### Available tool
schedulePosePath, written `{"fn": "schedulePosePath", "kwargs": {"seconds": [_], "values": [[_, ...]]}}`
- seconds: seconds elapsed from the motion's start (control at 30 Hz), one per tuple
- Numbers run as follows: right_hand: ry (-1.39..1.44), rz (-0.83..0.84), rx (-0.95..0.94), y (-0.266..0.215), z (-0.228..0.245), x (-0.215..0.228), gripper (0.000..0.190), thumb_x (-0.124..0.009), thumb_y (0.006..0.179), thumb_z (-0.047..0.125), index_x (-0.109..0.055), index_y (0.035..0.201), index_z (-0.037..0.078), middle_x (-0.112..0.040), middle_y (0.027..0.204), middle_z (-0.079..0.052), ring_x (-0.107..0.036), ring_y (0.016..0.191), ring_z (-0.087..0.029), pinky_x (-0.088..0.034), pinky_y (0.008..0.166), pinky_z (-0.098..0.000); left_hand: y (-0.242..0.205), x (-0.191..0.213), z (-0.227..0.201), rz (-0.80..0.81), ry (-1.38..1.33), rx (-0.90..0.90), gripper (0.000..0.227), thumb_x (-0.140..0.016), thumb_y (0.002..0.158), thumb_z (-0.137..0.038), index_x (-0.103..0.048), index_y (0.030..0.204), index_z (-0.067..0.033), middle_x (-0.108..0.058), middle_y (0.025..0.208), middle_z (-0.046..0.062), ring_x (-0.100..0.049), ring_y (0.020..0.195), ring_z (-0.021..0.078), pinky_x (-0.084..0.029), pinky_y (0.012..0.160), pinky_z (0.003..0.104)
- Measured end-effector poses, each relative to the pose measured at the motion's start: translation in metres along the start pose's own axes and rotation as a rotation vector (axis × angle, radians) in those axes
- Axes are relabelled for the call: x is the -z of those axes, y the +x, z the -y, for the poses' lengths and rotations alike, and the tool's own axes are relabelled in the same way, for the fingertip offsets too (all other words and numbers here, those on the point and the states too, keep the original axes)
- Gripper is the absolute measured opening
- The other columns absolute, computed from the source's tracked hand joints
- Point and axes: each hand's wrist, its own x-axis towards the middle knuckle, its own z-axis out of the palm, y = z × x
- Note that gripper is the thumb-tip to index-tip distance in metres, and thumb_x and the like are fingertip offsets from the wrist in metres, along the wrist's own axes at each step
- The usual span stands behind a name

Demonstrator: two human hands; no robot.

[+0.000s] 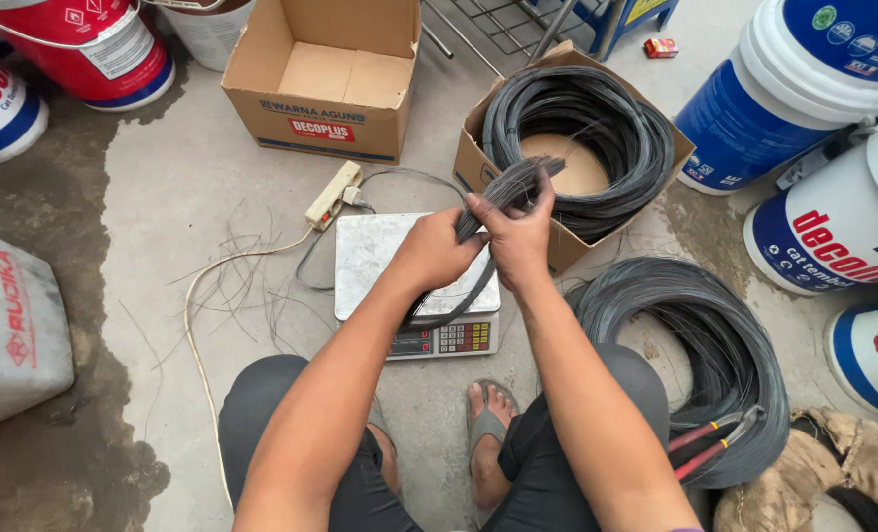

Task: The person handles and weighs several coils of black tubing, using a pair of pliers to cut some of the tubing before placing coils onto a digital scale one at a time.

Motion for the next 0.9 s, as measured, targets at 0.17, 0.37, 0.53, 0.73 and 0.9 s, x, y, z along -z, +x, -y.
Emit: {"fn": "schedulePosePath", "kwargs": {"seconds": [0.17, 0.37, 0.53, 0.73, 0.9], "values": [[0.046, -0.094, 0.129, 0.005, -0.013, -0.004, 0.1, -0.082, 0.066, 0.003, -0.016, 0.141, 0.012, -0.045, 0.115, -0.032, -0.053, 0.102, -0.031, -0.047, 0.089, -0.0418, -0.018, 0.014, -0.009, 0.168, -0.043, 0.046, 0.029, -0.062, 0.066, -0.036, -0.058, 0.074, -0.0084, -0.061, 0.055, 0.006, -0.065, 0.06, 0.0199, -0.049, 0.066, 0.029], [0.072, -0.176, 0.072, 0.017, -0.001, 0.0, 0.057, -0.075, 0.074, 0.007, -0.05, 0.125, 0.016, -0.052, 0.104, -0.024, -0.058, 0.072, -0.023, -0.05, 0.055, -0.028, -0.03, 0.009, 0.0, 0.097, 0.003, 0.105, 0.036, -0.058, 0.074, -0.039, -0.059, 0.082, -0.0041, -0.063, 0.07, 0.013, -0.063, 0.081, 0.0315, -0.047, 0.073, 0.037], [0.07, -0.102, 0.045, 0.034, -0.004, 0.022, 0.051, -0.069, 0.083, 0.016, -0.043, 0.127, 0.019, -0.054, 0.074, -0.019, -0.043, 0.026, -0.018, -0.033, 0.018, -0.024, -0.023, 0.004, -0.009, -0.019, 0.051, -0.003, 0.033, -0.057, 0.077, -0.038, -0.056, 0.08, -0.0054, -0.059, 0.07, 0.016, -0.061, 0.081, 0.0371, -0.046, 0.069, 0.041], [-0.957, 0.001, 0.151, 0.014, 0.053, 0.05, 0.032, -0.044, 0.093, 0.038, -0.059, 0.115, 0.021, -0.061, 0.107, -0.015, -0.053, 0.107, -0.036, -0.04, 0.092, -0.0475, -0.018, 0.02, -0.005, -0.02, 0.2, -0.036, 0.035, -0.053, 0.077, -0.042, -0.055, 0.079, -0.0066, -0.059, 0.073, 0.019, -0.059, 0.084, 0.0394, -0.045, 0.072, 0.045], [-1.266, 0.119, 0.223, -0.023, 0.093, 0.052, 0.015, -0.053, 0.087, 0.032, -0.067, 0.09, 0.026, -0.065, 0.081, -0.005, -0.061, 0.087, -0.029, -0.049, 0.074, -0.0427, -0.014, 0.021, 0.002, -0.082, 0.164, -0.103, 0.037, -0.047, 0.083, -0.04, -0.055, 0.08, -0.0044, -0.059, 0.071, 0.018, -0.06, 0.08, 0.0391, -0.046, 0.069, 0.043]]}}
